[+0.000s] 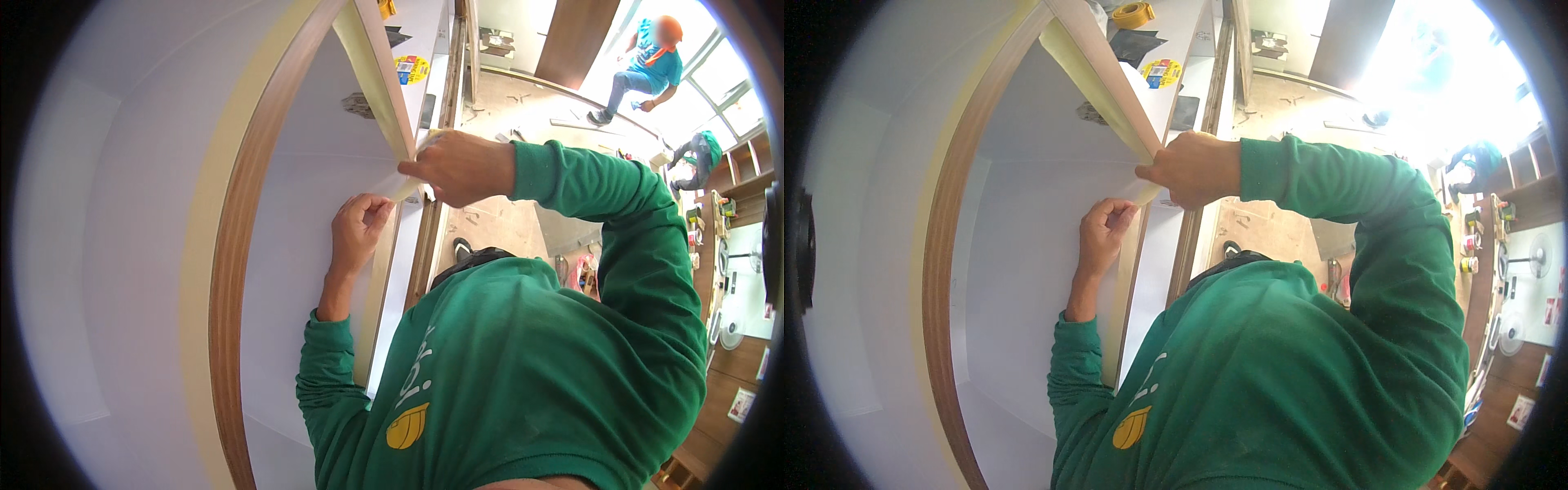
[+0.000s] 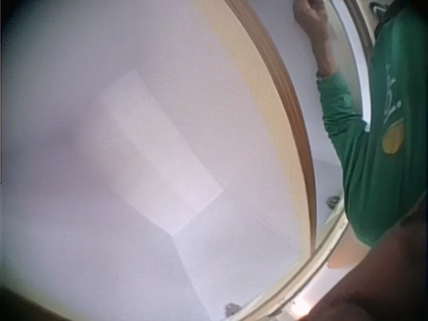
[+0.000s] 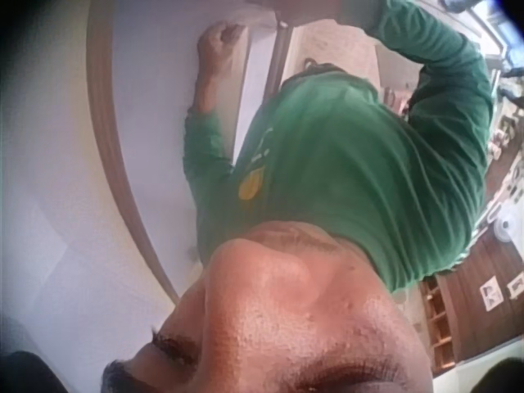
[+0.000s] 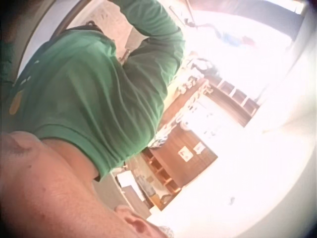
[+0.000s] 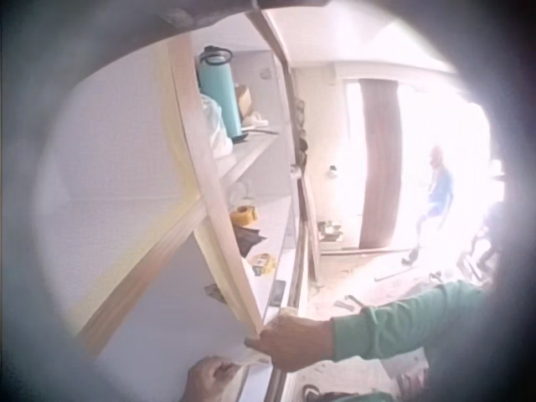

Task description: The person applies masking tape along the edges of wooden shelves in a room under construction. They smooth the tape with their fingers and use a utility knife to trim excess tape at corners and seams.

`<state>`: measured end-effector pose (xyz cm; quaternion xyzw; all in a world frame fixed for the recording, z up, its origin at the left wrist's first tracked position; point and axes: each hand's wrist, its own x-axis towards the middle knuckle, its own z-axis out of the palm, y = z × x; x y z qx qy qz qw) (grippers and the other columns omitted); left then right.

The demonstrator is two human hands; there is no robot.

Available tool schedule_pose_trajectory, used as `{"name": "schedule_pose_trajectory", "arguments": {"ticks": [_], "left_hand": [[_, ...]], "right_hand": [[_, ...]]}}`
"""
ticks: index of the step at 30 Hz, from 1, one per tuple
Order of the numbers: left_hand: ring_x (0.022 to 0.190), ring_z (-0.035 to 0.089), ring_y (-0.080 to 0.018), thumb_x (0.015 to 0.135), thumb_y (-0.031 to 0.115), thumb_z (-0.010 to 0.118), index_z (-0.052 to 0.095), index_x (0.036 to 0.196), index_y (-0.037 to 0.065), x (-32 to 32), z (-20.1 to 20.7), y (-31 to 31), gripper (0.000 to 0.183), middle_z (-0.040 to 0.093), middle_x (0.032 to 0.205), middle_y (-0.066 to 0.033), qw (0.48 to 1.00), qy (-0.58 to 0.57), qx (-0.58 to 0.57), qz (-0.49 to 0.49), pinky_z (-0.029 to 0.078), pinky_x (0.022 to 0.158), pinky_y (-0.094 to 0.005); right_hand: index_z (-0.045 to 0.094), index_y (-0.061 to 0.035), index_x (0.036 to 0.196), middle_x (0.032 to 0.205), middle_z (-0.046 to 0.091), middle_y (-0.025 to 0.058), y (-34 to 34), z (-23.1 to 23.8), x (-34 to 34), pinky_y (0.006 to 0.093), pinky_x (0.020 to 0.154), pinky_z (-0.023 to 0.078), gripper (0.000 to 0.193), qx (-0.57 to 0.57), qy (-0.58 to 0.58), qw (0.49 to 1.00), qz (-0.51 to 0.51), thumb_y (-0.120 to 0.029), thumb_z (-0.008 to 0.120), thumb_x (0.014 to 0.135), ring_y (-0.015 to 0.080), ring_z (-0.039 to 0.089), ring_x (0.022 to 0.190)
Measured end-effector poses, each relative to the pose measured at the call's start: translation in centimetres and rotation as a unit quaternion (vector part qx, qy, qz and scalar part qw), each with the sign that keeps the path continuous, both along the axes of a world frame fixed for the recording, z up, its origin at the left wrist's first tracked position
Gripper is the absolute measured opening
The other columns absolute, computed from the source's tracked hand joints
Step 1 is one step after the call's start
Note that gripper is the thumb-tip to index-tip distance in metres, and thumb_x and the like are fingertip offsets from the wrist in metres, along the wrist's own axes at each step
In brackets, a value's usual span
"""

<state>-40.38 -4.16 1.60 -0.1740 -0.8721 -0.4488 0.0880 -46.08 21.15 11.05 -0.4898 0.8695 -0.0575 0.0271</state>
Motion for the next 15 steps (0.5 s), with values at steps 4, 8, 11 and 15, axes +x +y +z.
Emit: {"name": "schedule_pose_trajectory", "arguments": {"ticks": [4,8,11,15], "left_hand": [[0.073,0.068,-0.0225,0.096,0.019,0.074,0.073,0.095,0.004,0.2,-0.4,0.2,0.016,0.072,0.082,-0.0084,1.000,-0.004,0.008,-0.010,0.054,0.071,-0.0368],[0.070,0.067,-0.0217,0.097,0.019,0.073,0.072,0.094,0.003,0.1,-0.7,0.1,0.016,0.071,0.079,-0.0080,1.000,0.007,-0.012,-0.013,0.054,0.067,-0.0354],[0.068,0.066,-0.0207,0.097,0.021,0.074,0.072,0.093,0.003,-0.1,-1.3,0.2,0.018,0.070,0.076,-0.0072,0.999,-0.025,0.032,-0.013,0.054,0.067,-0.0349],[0.073,0.066,-0.0205,0.094,0.027,0.077,0.069,0.103,0.004,0.0,-0.4,0.9,0.027,0.071,0.086,-0.0073,0.999,-0.023,-0.042,0.012,0.053,0.069,-0.0347]], "right_hand": [[0.063,0.0007,0.121,0.075,0.069,0.0179,0.1,-1.8,0.8,0.0468,0.064,0.058,0.043,0.007,0.056,0.995,-0.081,-0.005,0.069,0.079,0.0364,0.072,0.070],[0.065,-0.0031,0.117,0.072,0.067,0.0151,-0.7,-3.1,1.4,0.0444,0.059,0.056,0.037,0.019,0.136,0.976,-0.168,-0.005,0.070,0.081,0.0325,0.072,0.067],[0.067,-0.0054,0.115,0.069,0.066,0.0131,-0.5,-4.1,0.5,0.0446,0.056,0.055,0.033,-0.028,0.168,0.968,-0.182,-0.005,0.069,0.083,0.0318,0.071,0.065],[0.068,-0.0048,0.108,0.071,0.068,0.0135,0.2,-5.0,0.4,0.0450,0.058,0.056,0.023,-0.042,0.167,0.972,-0.158,-0.008,0.069,0.086,0.0319,0.072,0.066]]}}
